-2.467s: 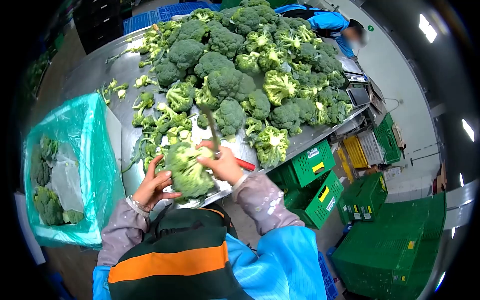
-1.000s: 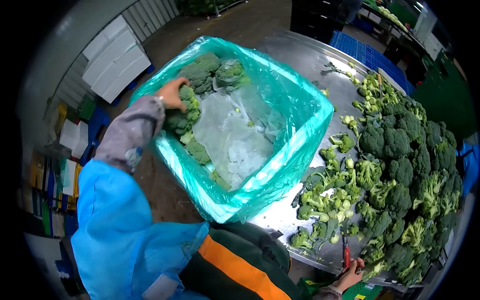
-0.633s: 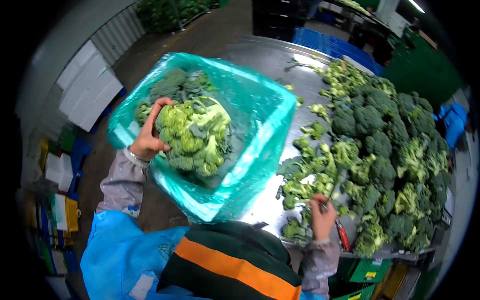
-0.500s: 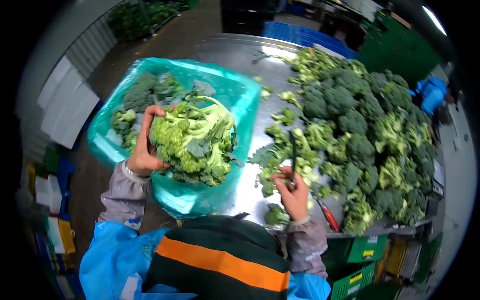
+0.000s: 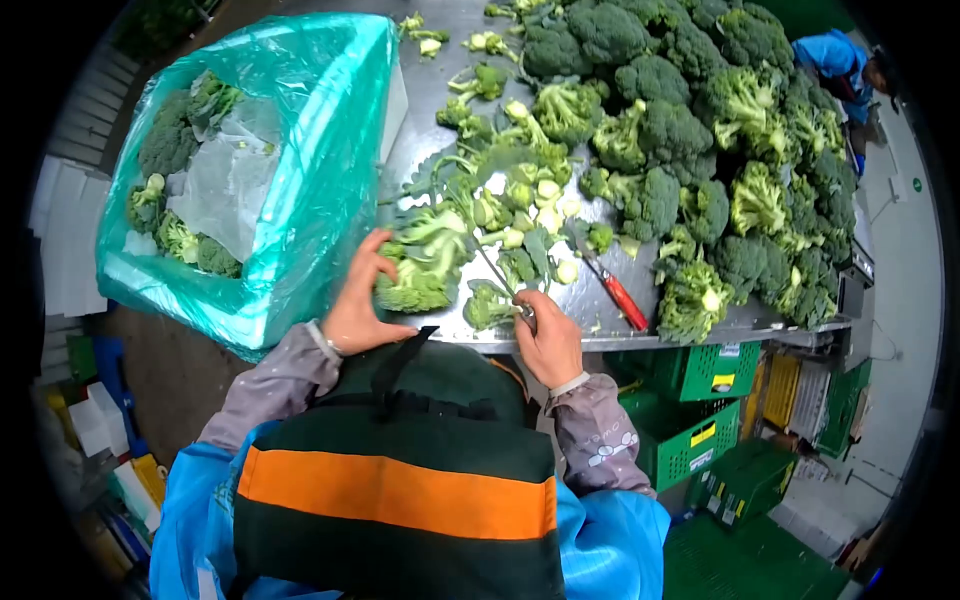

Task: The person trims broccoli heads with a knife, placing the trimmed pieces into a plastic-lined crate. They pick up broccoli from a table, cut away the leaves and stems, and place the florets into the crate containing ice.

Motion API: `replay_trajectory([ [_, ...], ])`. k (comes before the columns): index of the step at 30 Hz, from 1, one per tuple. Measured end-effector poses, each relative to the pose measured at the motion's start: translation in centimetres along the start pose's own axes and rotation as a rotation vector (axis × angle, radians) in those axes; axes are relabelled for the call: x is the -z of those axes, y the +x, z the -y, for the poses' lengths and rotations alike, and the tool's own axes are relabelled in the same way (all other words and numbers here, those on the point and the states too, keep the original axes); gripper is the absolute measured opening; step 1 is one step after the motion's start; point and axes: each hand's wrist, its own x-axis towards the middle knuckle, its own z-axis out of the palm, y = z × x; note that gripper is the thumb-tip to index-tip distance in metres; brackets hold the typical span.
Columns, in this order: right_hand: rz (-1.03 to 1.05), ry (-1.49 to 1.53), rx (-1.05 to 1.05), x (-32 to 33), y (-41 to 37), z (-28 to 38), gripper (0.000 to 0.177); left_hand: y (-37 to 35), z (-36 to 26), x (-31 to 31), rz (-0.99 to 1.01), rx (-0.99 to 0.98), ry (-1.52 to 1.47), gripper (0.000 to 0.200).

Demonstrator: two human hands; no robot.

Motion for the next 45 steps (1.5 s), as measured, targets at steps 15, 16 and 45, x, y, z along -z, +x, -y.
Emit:
replay_trajectory([
  [15,0.145,-0.134,0.094,-1.3,2.2,1.5,0.021,3.9,-0.9,-2.3,0.069,0.604,0.219,0.088],
  [16,0.150,-0.170,0.094,-1.7,2.9,1.3,0.020,4.0,-0.9,-2.5,0.067,0.617,0.238,0.089],
  [45,0.092,-0.109,-0.079,1.8,2.1,-3.3,0.020,0.7,2.7,-0.5,-0.117,0.927,-0.964,0.081],
])
